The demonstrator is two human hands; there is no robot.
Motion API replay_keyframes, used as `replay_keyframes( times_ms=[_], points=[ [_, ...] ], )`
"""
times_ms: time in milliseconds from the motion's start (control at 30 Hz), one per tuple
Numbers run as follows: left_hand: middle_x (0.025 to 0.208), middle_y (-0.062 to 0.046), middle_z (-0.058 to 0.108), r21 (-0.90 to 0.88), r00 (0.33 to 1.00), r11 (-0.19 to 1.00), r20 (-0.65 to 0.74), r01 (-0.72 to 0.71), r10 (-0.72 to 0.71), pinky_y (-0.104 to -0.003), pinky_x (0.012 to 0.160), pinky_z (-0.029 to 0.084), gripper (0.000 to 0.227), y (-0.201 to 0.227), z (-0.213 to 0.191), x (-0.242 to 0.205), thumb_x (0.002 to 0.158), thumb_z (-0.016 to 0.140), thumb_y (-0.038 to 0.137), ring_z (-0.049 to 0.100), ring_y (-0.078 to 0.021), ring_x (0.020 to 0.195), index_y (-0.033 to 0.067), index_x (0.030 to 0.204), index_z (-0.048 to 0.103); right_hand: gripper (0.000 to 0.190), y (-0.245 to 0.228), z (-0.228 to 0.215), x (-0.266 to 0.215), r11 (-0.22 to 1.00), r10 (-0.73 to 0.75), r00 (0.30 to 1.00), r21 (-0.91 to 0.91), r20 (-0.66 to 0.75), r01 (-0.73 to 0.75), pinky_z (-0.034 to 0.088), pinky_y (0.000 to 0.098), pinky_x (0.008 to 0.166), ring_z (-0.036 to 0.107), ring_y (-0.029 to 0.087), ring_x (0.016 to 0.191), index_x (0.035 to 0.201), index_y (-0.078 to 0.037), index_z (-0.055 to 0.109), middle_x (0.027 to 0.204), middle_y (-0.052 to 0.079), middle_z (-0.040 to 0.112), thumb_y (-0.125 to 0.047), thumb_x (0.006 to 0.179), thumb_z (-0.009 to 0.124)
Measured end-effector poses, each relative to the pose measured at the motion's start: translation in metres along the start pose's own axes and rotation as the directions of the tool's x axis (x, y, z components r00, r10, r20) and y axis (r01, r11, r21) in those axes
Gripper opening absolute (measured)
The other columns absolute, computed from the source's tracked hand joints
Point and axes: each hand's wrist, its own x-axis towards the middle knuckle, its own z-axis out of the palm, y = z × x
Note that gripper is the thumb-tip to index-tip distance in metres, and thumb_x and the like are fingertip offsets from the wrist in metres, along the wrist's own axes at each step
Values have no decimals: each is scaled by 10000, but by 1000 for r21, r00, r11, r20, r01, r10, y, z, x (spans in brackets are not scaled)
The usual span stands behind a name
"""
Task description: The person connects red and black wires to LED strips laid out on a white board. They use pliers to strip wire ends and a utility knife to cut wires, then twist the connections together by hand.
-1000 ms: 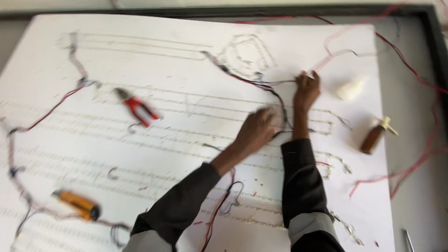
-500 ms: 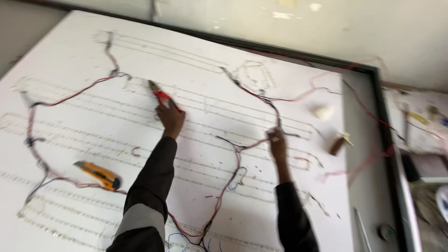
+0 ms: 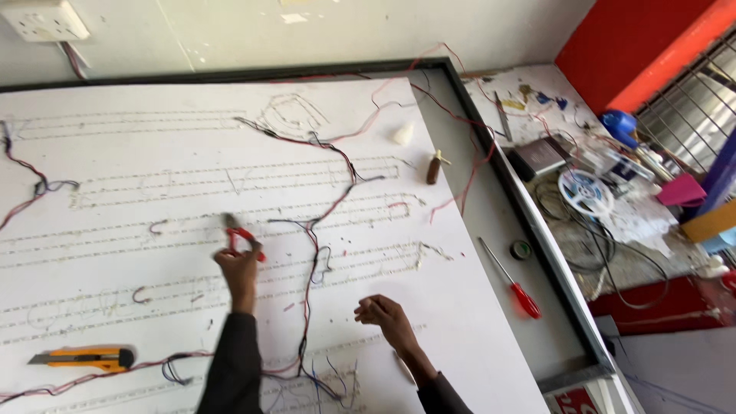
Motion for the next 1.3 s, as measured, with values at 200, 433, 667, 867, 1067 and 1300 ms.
replay_keyframes(
  times_ms=[200, 433, 667, 867, 1067, 1300],
  points=[
    [927, -37, 519, -117, 919, 974, 368, 195, -140, -286, 660, 538, 675, -67, 14, -213, 852, 980, 208, 569, -129, 804, 46, 1255, 464, 815, 2, 1, -3, 925, 128, 957, 317, 260, -210, 560, 529, 1209, 756, 361, 1294, 1613, 52, 557, 1428, 287, 737, -627, 1162, 568],
    [1092, -200, 789, 444, 644, 845, 747, -296, -166, -649, 908, 598, 466, -63, 21, -320, 1043, 682, 384, 802, -498, 1059, 338, 1425, 418, 317, 33, -65, 5, 881, 246, 969, 422, -18, -215, 657, 476, 756, 780, 320, 791, 1200, -43, 730, 916, 172, 791, -262, 1021, 873],
    [1037, -96, 830, 479, 556, 714, 817, -510, -151, -548, 871, 638, 320, -68, -21, -315, 1133, 656, 336, 809, -363, 971, 275, 1445, 619, 343, -32, -212, 22, 988, -119, 933, 58, -339, 146, 644, 490, 624, 769, 353, 746, 1248, -38, 622, 911, 227, 751, -26, 967, 819],
    [1052, -87, 825, 563, 711, 674, 699, -478, -79, -462, 840, 652, 252, -63, -55, -300, 1144, 635, 301, 801, -283, 968, 212, 1378, 666, 460, -84, -281, 75, 766, -480, 702, -642, -526, 43, 562, 538, 759, 786, 347, 919, 1471, -151, 757, 982, 163, 803, -245, 1023, 803],
    [1006, -107, 795, 587, 747, 596, 665, -547, 31, -513, 835, 645, 223, -60, -65, -291, 1163, 610, 248, 793, -329, 951, 147, 1351, 675, 485, -57, -257, 85, 459, -795, 494, -882, -354, 106, 425, 571, 1159, 636, 393, 1340, 1428, -23, 774, 1460, 194, 719, -141, 963, 842],
    [986, -132, 823, 588, 870, 698, 482, -409, 103, -603, 886, 630, 305, -44, -104, -270, 1141, 601, 152, 811, -420, 977, 177, 1445, 619, 314, 13, -88, 58, 568, -718, 695, -609, -38, 554, 498, 492, 1188, 717, 416, 1245, 1273, -92, 803, 1217, 165, 793, -27, 974, 873]
  ],
)
